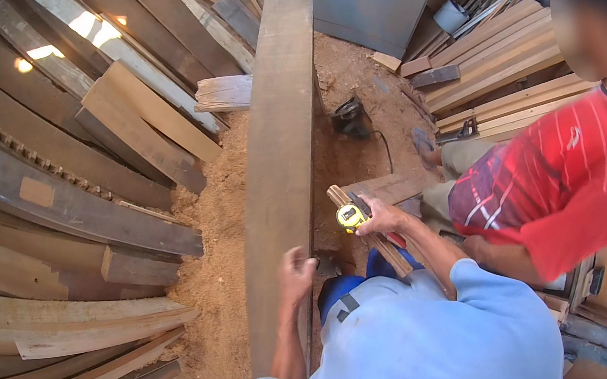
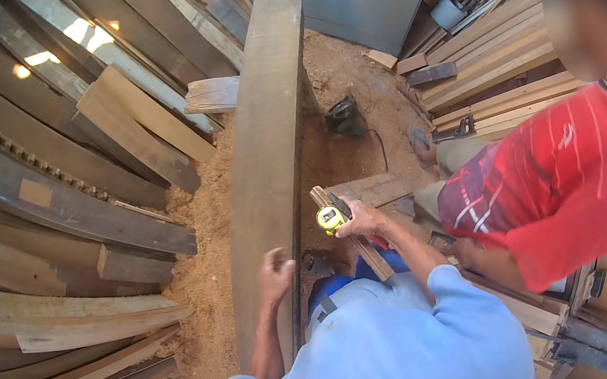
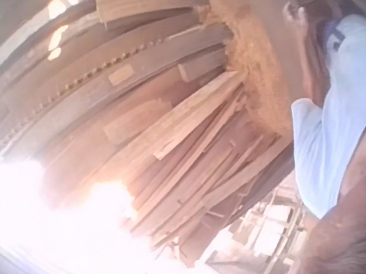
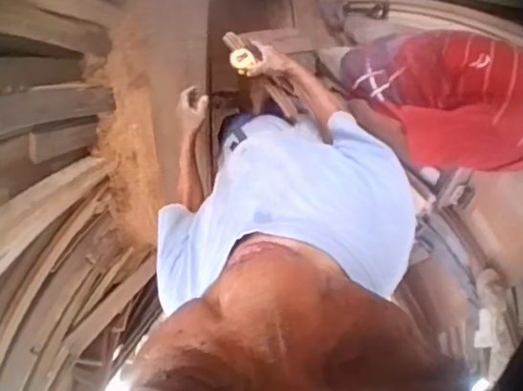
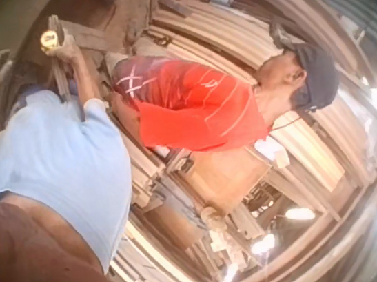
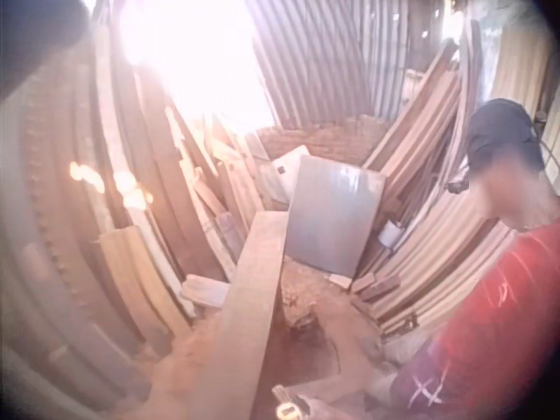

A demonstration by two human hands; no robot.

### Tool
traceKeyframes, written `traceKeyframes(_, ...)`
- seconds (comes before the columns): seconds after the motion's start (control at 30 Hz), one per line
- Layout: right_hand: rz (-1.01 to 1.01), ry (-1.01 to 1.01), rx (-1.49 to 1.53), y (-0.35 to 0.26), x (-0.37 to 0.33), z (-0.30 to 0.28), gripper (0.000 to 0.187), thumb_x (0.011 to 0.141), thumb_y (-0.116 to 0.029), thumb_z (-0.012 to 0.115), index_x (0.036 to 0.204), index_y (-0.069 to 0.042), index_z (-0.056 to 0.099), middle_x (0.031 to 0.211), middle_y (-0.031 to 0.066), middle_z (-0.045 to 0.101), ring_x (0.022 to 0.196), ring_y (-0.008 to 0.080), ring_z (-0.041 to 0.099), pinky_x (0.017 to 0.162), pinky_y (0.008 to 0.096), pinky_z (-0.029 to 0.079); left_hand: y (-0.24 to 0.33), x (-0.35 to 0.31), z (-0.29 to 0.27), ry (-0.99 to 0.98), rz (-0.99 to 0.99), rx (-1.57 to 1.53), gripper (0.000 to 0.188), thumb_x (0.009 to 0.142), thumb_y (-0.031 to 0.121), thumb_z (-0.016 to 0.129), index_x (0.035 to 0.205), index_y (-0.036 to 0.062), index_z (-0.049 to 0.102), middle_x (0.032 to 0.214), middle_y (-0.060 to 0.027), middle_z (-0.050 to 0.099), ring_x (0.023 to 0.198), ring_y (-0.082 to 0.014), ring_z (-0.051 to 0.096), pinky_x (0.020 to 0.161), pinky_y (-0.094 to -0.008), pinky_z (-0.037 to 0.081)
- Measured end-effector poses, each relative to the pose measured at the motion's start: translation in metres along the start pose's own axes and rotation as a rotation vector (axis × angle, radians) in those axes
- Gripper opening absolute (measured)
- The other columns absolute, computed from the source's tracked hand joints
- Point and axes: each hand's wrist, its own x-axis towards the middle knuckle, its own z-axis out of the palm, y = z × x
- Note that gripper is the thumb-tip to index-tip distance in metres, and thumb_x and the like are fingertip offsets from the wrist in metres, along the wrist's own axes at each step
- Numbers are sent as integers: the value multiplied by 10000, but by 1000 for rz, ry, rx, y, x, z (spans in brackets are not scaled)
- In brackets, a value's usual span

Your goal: The person handles various wooden planks, positioning them on a workspace and using a measuring tape to check the length of different pieces.

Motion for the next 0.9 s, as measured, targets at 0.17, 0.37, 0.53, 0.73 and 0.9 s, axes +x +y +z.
traceKeyframes(0.17,144,-82,-223,76,70,-27,850,596,-212,851,1330,12,486,1110,138,629,1060,244,592,938,337,474,-79,17,-33,721,15,807,610,869,263,629,1389,11,435,1410,-255,438,1298,-423,415,1086,-528,304)
traceKeyframes(0.37,247,-53,-239,146,146,-56,818,581,-232,859,1292,-24,513,1104,156,656,1034,279,621,920,365,498,-105,32,-16,842,-52,1072,693,895,333,499,1475,-1,318,1458,-258,390,1316,-437,381,1081,-563,264)
traceKeyframes(0.53,309,-6,-582,163,200,-75,696,633,-262,813,1239,-35,559,1068,240,683,1013,377,663,864,435,530,-107,37,-20,796,-52,1070,707,904,326,446,1489,-36,286,1482,-271,367,1334,-445,363,1096,-550,257)
traceKeyframes(0.73,436,-36,-981,254,279,-91,445,681,-181,765,1097,-48,680,1047,225,702,994,391,685,810,469,567,-107,35,-19,728,-76,1028,698,959,352,372,1493,-78,241,1494,-295,329,1358,-452,334,1120,-537,241)
traceKeyframes(0.9,541,-31,-997,333,317,-103,455,757,-111,696,1205,-88,621,1052,215,706,1018,384,684,836,469,562,-103,33,-20,667,-181,1020,719,982,405,314,1489,-95,216,1490,-307,308,1348,-457,317,1121,-560,224)
